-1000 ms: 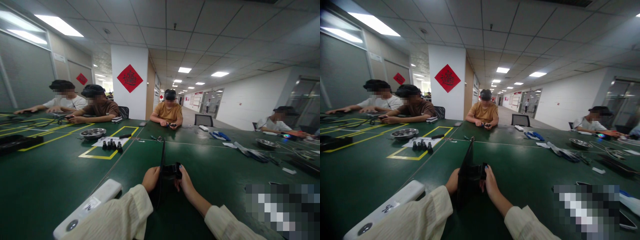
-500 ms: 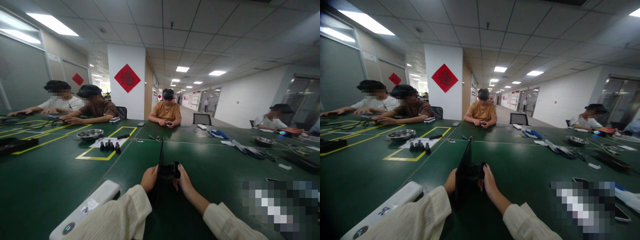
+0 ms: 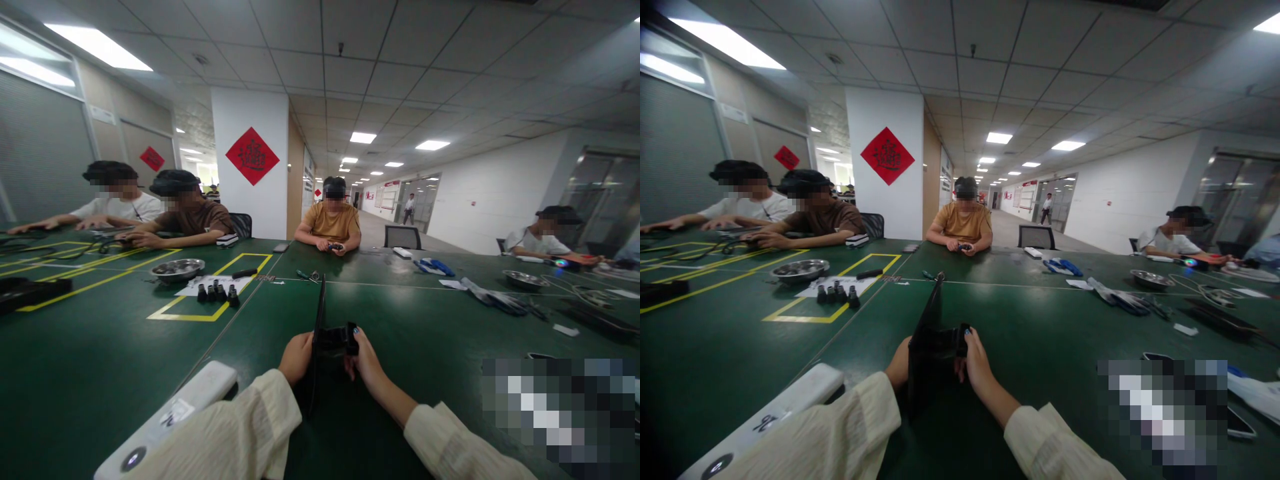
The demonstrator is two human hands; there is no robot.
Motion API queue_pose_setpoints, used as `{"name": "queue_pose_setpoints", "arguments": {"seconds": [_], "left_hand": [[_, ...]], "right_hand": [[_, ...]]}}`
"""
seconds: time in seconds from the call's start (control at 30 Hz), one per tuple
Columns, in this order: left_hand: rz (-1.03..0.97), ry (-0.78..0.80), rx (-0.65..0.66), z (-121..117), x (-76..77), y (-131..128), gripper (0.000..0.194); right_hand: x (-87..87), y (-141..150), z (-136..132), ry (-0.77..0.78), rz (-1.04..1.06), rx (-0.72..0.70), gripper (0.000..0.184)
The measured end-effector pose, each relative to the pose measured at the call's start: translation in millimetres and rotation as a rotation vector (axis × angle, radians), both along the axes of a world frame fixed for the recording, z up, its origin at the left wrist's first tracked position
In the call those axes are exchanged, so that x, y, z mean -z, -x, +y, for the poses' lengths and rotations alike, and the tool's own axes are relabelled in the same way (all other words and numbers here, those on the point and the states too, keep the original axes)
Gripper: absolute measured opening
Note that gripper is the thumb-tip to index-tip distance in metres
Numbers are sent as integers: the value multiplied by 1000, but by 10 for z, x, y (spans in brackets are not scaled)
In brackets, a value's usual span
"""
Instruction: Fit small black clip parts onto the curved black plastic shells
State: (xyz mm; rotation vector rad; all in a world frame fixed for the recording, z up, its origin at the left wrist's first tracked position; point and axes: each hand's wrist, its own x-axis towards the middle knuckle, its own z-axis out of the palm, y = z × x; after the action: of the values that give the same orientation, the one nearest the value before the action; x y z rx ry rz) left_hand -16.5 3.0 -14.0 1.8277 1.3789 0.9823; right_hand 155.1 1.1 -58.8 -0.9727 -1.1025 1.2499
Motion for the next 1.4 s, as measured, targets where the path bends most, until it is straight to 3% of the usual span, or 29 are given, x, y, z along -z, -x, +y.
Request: {"name": "queue_pose_setpoints", "arguments": {"seconds": [0.33,0.93,1.13,1.4], "left_hand": [[73,-28,5,-7,-22,-8,45],[-24,35,-26,-40,-51,-8,45],[-10,31,-38,-40,-66,-15,37],[-8,34,-17,-49,-63,-17,43]], "right_hand": [[15,20,13,-13,7,17,63],[29,-3,9,-11,6,-14,63],[13,-4,-8,-1,6,-8,64],[-41,25,-20,0,-1,7,66]]}}
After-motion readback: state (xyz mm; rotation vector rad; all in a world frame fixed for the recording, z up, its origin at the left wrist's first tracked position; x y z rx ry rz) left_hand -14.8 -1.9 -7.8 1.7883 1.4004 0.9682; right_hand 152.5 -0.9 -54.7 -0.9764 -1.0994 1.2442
